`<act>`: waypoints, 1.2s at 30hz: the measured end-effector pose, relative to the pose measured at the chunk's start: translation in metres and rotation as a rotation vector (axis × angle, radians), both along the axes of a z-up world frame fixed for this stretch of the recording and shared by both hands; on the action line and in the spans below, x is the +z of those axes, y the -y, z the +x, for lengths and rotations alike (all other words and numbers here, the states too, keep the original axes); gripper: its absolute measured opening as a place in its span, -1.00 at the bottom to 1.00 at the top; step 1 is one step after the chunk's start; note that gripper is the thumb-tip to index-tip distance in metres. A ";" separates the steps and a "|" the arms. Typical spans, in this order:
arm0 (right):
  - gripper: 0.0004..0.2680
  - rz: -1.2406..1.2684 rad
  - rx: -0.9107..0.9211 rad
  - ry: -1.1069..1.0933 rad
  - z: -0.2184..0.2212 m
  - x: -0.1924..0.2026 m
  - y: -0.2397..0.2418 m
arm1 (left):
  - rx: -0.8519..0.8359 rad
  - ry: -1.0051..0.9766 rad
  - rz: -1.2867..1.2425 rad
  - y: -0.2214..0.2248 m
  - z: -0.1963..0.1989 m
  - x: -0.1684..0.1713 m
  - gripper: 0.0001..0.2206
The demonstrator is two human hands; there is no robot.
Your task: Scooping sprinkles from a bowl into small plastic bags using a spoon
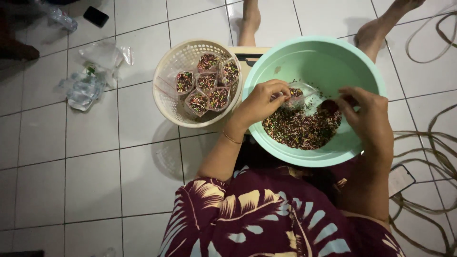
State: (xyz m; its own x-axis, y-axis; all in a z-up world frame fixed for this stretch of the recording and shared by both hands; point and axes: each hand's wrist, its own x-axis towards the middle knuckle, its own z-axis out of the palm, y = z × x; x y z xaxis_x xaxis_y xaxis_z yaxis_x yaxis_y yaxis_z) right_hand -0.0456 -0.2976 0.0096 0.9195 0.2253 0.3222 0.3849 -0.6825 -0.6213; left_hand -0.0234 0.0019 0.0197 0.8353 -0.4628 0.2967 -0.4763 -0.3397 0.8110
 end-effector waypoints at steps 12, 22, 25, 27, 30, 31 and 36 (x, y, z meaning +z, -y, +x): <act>-0.87 -0.051 0.182 -0.147 0.006 0.003 0.001 | -0.026 -0.038 -0.008 0.000 -0.002 0.000 -0.92; -0.93 -0.095 0.193 -0.164 0.011 -0.012 0.010 | -0.049 0.006 -0.024 -0.001 0.000 -0.005 -0.90; -0.91 -0.042 0.183 -0.259 0.001 0.013 -0.002 | -0.044 0.006 -0.001 -0.001 0.002 -0.012 -0.89; -0.87 0.019 0.161 -0.355 -0.006 0.027 -0.009 | -0.042 0.003 0.013 -0.001 -0.001 -0.012 -0.89; -0.88 0.035 0.176 -0.203 -0.004 0.024 -0.006 | -0.068 -0.031 -0.011 -0.002 0.002 -0.002 -0.91; -0.92 0.032 0.138 -0.088 -0.006 0.017 -0.002 | -0.065 -0.017 -0.006 -0.001 0.001 -0.004 -0.92; -0.92 0.021 0.113 0.276 -0.002 -0.004 0.005 | -0.048 0.062 -0.057 -0.001 0.007 -0.017 -0.87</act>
State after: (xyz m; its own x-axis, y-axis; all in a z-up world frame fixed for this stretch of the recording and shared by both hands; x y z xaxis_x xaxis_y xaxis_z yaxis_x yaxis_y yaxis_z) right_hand -0.0478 -0.3027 0.0051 0.7659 0.3120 0.5622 0.6141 -0.6140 -0.4959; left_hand -0.0169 0.0032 0.0026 0.7921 -0.4823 0.3740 -0.5405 -0.2695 0.7971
